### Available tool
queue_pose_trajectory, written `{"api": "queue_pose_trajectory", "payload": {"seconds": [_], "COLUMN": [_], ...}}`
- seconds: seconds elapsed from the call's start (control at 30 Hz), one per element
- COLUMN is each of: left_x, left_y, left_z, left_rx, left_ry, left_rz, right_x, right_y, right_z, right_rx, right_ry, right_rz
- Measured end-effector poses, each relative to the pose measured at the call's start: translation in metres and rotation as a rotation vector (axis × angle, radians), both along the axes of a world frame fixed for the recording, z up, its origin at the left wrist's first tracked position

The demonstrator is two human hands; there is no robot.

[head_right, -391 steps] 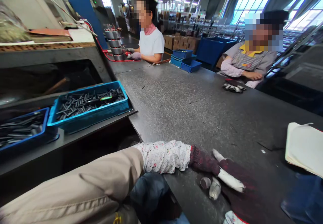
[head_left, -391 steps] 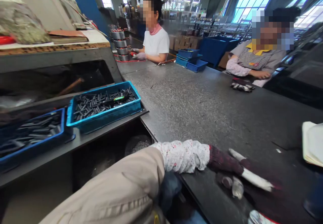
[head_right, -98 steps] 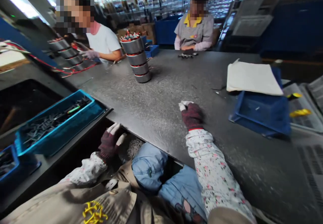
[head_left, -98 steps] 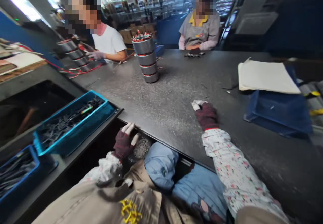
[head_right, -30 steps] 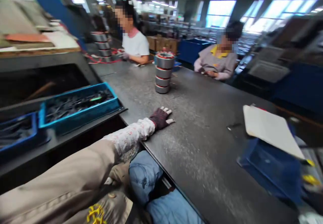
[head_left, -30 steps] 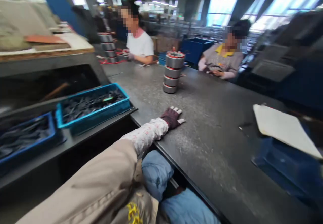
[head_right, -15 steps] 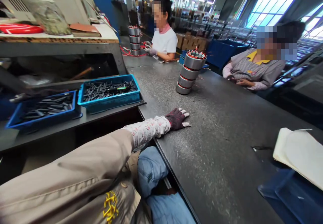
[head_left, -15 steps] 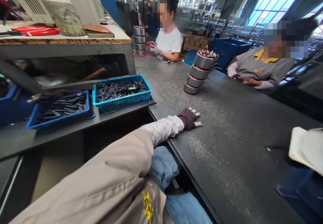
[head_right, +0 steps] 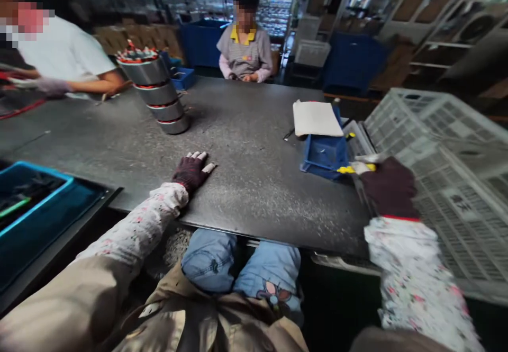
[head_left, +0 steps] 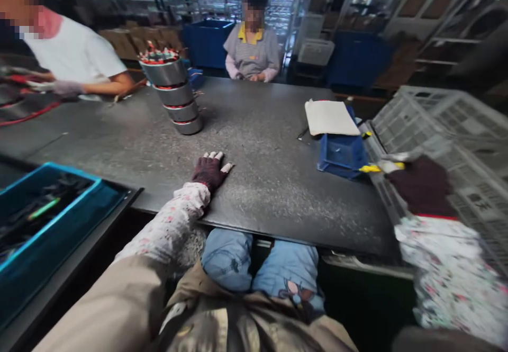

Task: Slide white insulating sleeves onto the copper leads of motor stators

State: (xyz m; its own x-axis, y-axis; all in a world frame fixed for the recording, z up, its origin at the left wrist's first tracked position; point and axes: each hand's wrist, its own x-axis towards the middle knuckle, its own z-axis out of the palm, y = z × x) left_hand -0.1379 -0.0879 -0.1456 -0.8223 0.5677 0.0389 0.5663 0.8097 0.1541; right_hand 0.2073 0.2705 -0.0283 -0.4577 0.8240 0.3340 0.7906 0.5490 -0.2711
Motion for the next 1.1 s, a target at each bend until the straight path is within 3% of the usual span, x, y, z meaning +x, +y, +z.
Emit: {"api": "queue_pose_trajectory", "payload": {"seconds": [0.1, 0.33, 0.5, 0.6, 0.7, 0.83, 0.97, 1.1], "left_x": [0.003, 0.002, -0.002, -0.001, -0.001, -0.003, -0.001, -0.002], "left_y": [0.0, 0.0, 0.001, 0.0, 0.001, 0.002, 0.002, 0.003], "left_z": [0.005, 0.008, 0.003, 0.001, 0.001, -0.001, -0.004, -0.008], "left_rx": [-0.025, -0.025, 0.005, 0.043, 0.076, 0.106, 0.156, 0.22], "left_ry": [-0.018, -0.039, -0.052, -0.063, -0.088, -0.107, -0.115, -0.144], "left_rz": [0.019, 0.008, 0.022, -0.002, -0.015, 0.009, 0.007, 0.02], "right_x": [-0.008, -0.012, -0.013, -0.014, -0.012, -0.005, -0.016, -0.055], "right_y": [-0.007, -0.011, -0.016, -0.033, -0.063, -0.105, -0.122, -0.12], "right_z": [-0.012, -0.025, -0.026, -0.033, -0.053, -0.088, -0.11, -0.121], "right_rx": [-0.144, -0.124, -0.157, -0.183, -0.289, -0.4, -0.178, 0.017], "right_ry": [0.13, 0.343, 0.368, 0.388, 0.386, 0.049, -0.206, -0.306], "right_rz": [-0.041, -0.082, -0.089, -0.152, -0.218, 0.063, 0.318, 0.456]}}
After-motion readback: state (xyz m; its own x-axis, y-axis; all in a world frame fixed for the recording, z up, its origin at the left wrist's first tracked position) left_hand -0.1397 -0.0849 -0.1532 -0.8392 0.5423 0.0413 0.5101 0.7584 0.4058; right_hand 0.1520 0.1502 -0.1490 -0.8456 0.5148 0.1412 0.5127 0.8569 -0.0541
